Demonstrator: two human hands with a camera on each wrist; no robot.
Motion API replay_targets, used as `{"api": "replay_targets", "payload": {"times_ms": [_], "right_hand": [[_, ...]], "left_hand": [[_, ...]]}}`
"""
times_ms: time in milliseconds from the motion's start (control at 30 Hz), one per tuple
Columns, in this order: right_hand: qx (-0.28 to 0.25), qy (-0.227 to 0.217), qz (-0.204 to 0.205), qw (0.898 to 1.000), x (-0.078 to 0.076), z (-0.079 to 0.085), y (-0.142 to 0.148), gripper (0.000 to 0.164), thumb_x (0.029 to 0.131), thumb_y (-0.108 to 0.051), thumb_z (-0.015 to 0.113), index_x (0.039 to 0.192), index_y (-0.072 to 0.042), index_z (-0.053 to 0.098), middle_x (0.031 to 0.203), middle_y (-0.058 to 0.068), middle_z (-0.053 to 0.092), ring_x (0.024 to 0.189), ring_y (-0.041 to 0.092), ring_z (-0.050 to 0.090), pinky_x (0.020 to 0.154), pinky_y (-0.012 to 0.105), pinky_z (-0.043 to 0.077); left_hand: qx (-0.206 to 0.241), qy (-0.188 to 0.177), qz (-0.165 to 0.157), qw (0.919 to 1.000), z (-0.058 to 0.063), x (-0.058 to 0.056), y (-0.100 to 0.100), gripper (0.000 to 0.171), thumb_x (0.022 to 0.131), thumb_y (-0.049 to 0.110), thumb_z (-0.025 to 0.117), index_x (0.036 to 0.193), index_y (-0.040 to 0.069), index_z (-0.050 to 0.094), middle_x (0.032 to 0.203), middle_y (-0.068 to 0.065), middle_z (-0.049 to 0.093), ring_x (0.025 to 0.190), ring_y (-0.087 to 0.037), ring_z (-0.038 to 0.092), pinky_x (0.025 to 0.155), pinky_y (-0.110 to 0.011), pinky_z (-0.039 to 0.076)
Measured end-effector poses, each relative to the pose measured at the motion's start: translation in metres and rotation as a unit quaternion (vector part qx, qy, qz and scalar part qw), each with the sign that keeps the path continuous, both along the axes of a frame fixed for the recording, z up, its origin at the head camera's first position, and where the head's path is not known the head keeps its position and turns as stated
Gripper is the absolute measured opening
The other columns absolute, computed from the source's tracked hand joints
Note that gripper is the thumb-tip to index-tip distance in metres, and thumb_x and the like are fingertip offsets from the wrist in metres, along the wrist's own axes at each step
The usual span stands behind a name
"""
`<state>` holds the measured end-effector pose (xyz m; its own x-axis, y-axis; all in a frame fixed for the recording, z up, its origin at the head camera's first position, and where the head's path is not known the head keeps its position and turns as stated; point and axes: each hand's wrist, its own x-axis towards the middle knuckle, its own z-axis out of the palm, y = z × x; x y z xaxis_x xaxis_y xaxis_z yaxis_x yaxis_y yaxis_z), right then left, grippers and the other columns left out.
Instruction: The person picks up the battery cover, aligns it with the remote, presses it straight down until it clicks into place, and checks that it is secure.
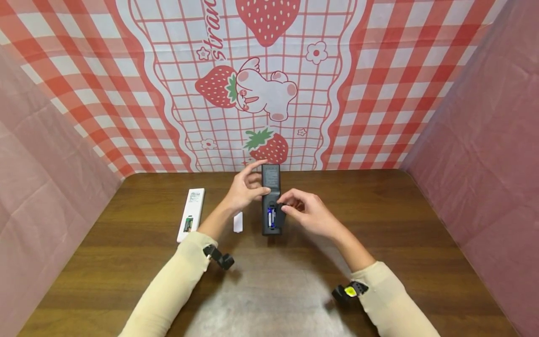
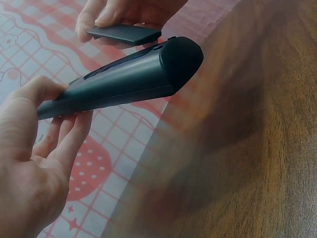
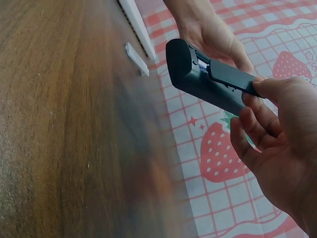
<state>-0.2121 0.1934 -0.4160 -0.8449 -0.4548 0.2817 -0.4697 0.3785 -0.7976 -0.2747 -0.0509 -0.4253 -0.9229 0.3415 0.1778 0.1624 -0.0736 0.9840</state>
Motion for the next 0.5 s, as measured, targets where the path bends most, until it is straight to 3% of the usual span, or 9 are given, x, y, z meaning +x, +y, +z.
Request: {"api": "replay_targets", "payload": {"times_ms": [500], "right_hand": [[-0.013,0.019,0.02,1.0,0.0011,-0.0022,-0.0075,0.014,0.106,0.004,0.071,0.118,0.001,0.076,0.101,0.017,0.078,0.09,0.0,0.067,0.078,0.022,0.061]], "left_hand": [[0.004,0.002,-0.007,1.0,-0.0017,-0.0003,0.0011,0.087,0.093,-0.015,0.074,0.17,0.014,0.047,0.138,-0.041,0.071,0.091,-0.014,0.079,0.074,-0.032,0.073]]}}
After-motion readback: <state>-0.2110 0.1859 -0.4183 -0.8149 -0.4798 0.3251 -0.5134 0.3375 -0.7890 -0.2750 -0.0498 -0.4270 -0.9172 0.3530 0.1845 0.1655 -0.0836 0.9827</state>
